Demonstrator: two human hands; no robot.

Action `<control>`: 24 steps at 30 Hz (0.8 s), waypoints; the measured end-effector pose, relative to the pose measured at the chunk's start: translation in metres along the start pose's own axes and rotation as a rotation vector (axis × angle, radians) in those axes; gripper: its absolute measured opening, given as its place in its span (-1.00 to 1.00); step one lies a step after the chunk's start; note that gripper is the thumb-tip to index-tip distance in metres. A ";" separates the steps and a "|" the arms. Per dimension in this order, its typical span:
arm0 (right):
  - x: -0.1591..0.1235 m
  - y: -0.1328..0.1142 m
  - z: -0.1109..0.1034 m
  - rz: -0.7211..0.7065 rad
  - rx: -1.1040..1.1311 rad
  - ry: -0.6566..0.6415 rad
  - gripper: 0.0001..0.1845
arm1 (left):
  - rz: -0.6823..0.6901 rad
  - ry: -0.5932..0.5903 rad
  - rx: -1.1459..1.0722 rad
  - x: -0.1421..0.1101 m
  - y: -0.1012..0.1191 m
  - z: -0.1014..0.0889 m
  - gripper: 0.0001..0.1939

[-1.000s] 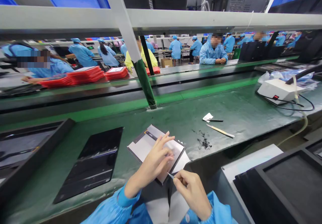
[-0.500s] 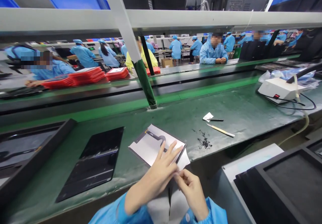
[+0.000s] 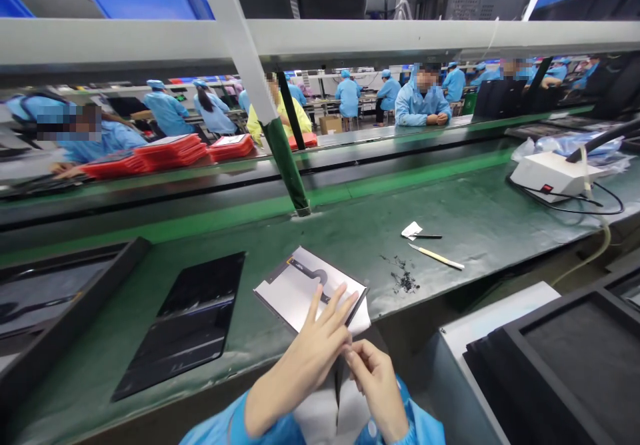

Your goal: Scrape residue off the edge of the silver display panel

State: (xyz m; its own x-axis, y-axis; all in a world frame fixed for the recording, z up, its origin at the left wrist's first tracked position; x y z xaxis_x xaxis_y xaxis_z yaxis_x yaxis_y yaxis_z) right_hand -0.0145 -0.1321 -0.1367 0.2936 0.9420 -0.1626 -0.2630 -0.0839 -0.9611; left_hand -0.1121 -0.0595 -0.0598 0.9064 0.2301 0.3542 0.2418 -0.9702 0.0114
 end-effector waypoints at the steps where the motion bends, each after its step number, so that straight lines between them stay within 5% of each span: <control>1: -0.001 -0.002 -0.001 -0.004 -0.022 -0.009 -0.41 | 0.026 -0.016 -0.032 0.010 -0.005 0.000 -0.86; 6: 0.001 -0.002 -0.007 0.017 -0.019 0.006 -0.42 | -0.110 -0.026 -0.109 0.016 -0.035 0.008 -0.81; 11: 0.003 0.013 0.000 0.073 0.079 0.030 -0.39 | -0.135 0.071 -0.023 -0.019 -0.017 0.007 -0.79; 16: -0.007 0.002 0.001 -0.044 -0.044 0.016 -0.46 | -0.015 -0.010 -0.095 0.005 -0.011 0.009 -0.83; 20: -0.007 -0.003 -0.001 0.010 -0.008 -0.045 -0.44 | -0.152 0.034 -0.280 0.011 -0.034 0.014 -0.91; 24: 0.000 0.002 -0.001 0.090 0.019 -0.071 -0.36 | -0.261 0.117 -0.284 -0.016 -0.039 0.020 -0.54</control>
State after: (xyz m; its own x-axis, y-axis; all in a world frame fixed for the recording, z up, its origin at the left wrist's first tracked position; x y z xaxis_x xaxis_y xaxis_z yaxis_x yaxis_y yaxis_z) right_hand -0.0136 -0.1327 -0.1386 0.2029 0.9516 -0.2310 -0.3031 -0.1633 -0.9389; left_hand -0.1289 -0.0234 -0.0843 0.7776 0.4777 0.4089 0.3388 -0.8661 0.3675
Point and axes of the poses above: each hand's wrist, its own x-axis towards the middle knuckle, its own z-axis out of the palm, y = z × x, the point moved 4 cm from there along x, towards the middle knuckle, and after that the axes turned 3 degrees about x, right-handed, at the moved point
